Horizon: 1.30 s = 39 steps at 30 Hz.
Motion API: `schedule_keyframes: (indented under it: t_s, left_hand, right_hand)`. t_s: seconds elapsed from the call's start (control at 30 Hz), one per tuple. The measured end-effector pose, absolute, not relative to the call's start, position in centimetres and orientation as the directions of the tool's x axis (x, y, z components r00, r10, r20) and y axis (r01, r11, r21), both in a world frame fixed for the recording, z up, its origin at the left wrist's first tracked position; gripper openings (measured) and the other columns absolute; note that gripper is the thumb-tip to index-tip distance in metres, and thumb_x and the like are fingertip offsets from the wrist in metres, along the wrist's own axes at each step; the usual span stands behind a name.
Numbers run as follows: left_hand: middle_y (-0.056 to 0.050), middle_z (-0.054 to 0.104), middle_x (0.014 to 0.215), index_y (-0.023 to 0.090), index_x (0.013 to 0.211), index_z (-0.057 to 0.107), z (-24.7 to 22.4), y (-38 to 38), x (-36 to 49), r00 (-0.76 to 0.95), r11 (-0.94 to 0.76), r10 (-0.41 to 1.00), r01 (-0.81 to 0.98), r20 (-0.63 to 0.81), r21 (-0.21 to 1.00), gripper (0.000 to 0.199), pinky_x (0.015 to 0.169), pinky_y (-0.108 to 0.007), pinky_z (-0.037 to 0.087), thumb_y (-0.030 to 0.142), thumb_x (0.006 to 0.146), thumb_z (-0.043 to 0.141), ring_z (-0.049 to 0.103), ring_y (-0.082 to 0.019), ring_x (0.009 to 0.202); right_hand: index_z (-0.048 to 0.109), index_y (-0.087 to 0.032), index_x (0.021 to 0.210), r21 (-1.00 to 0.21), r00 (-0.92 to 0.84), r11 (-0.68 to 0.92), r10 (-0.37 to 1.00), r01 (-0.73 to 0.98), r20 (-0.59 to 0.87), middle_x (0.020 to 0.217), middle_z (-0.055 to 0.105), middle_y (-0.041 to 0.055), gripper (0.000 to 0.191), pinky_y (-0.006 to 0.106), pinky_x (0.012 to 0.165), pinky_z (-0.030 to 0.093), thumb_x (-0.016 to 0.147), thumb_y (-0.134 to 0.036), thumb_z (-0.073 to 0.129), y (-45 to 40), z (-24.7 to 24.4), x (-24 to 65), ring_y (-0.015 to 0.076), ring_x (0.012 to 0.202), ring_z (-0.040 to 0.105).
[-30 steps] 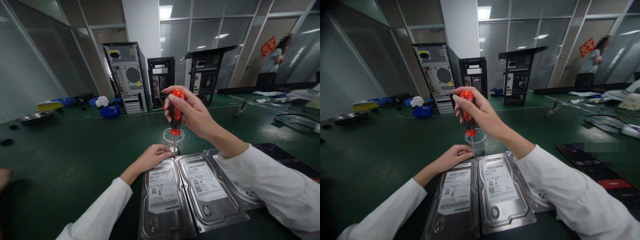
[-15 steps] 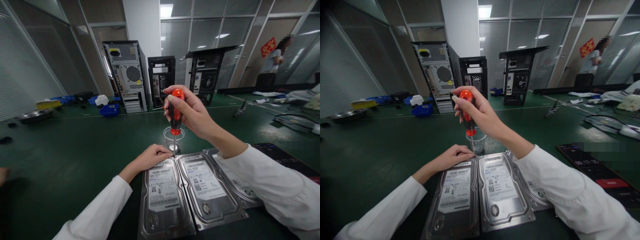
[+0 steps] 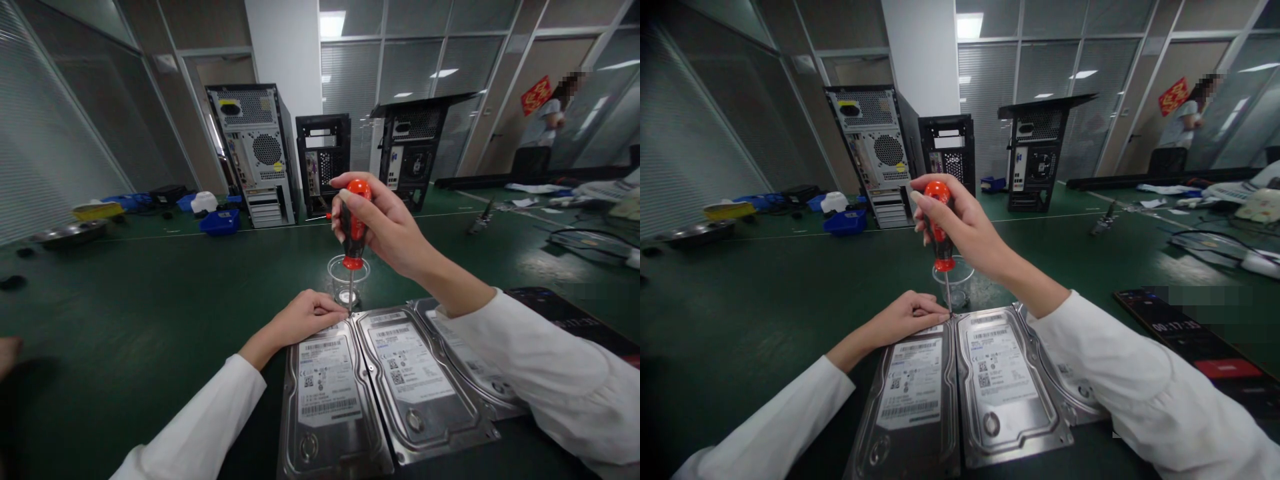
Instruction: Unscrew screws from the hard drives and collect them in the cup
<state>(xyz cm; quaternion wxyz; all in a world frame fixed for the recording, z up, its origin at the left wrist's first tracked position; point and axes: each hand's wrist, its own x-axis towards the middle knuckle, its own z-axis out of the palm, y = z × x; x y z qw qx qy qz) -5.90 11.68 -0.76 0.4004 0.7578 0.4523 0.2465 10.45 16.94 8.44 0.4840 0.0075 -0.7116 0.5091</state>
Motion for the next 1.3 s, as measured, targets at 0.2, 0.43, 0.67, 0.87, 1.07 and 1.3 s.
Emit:
schedule_keyframes:
  t_s: [0.2,0.43,0.67,0.87,1.07,1.3]
  left_hand:
    - [-0.005,0.062,0.089,0.013,0.101,0.070,-0.7,11.6,-6.0,0.477,-0.298,0.879,0.507,0.025,0.809,0.027,0.066,-0.018,0.038,0.031,0.086,0.055,0.052,-0.009,0.073]
    - [-0.005,0.062,0.086,0.013,0.102,0.069,-0.7,11.7,-5.9,0.461,-0.299,0.887,0.519,0.032,0.801,0.027,0.068,-0.018,0.039,0.030,0.085,0.056,0.051,-0.008,0.070]
    - [-0.004,0.061,0.084,0.016,0.097,0.071,-1.0,11.8,-6.4,0.424,-0.307,0.902,0.506,0.078,0.806,0.023,0.073,-0.020,0.041,0.031,0.082,0.061,0.051,-0.008,0.070]
    - [-0.003,0.062,0.083,0.018,0.092,0.072,-1.1,11.9,-6.3,0.396,-0.290,0.915,0.507,0.080,0.812,0.020,0.076,-0.020,0.042,0.031,0.078,0.065,0.051,-0.007,0.070]
    - [-0.004,0.065,0.086,0.013,0.090,0.071,-1.0,12.2,-5.9,0.381,-0.231,0.924,0.464,0.043,0.855,0.022,0.068,-0.017,0.039,0.029,0.075,0.067,0.048,-0.005,0.063]
    - [-0.010,0.064,0.072,0.007,0.095,0.069,-1.6,12.1,-5.9,0.350,-0.038,0.931,0.379,-0.105,0.925,0.036,0.048,-0.014,0.029,0.035,0.073,0.070,0.047,-0.006,0.054]
  right_hand:
    - [0.051,-0.019,0.108,-0.719,-0.525,0.475,0.492,-0.507,0.695,0.084,0.052,-0.0001,0.024,0.020,0.060,0.050,0.089,-0.033,0.056,17.1,8.4,10.4,0.0081,0.071,0.055]
    - [0.044,-0.023,0.095,-0.707,-0.503,0.526,0.498,-0.472,0.706,0.076,0.051,-0.0045,0.023,0.019,0.051,0.049,0.084,-0.027,0.063,16.3,8.7,10.2,0.0074,0.058,0.055]
    - [0.044,-0.019,0.103,-0.781,-0.578,0.376,0.527,-0.499,0.623,0.075,0.052,-0.0029,0.018,0.028,0.061,0.057,0.091,-0.032,0.047,16.6,9.1,10.2,0.0092,0.060,0.054]
    - [0.047,-0.017,0.099,-0.754,-0.552,0.454,0.513,-0.475,0.657,0.080,0.054,-0.0021,0.026,0.028,0.071,0.059,0.084,-0.030,0.063,16.8,8.9,10.1,0.0091,0.067,0.060]
    - [0.040,-0.022,0.093,-0.752,-0.509,0.484,0.554,-0.447,0.659,0.069,0.053,-0.0064,0.036,0.027,0.057,0.058,0.076,-0.025,0.071,16.0,9.0,9.5,0.0084,0.054,0.055]
    - [0.049,-0.018,0.095,-0.814,-0.552,0.379,0.601,-0.439,0.578,0.073,0.051,-0.0030,0.012,0.025,0.063,0.056,0.089,-0.029,0.051,16.5,9.2,9.6,0.0078,0.059,0.054]
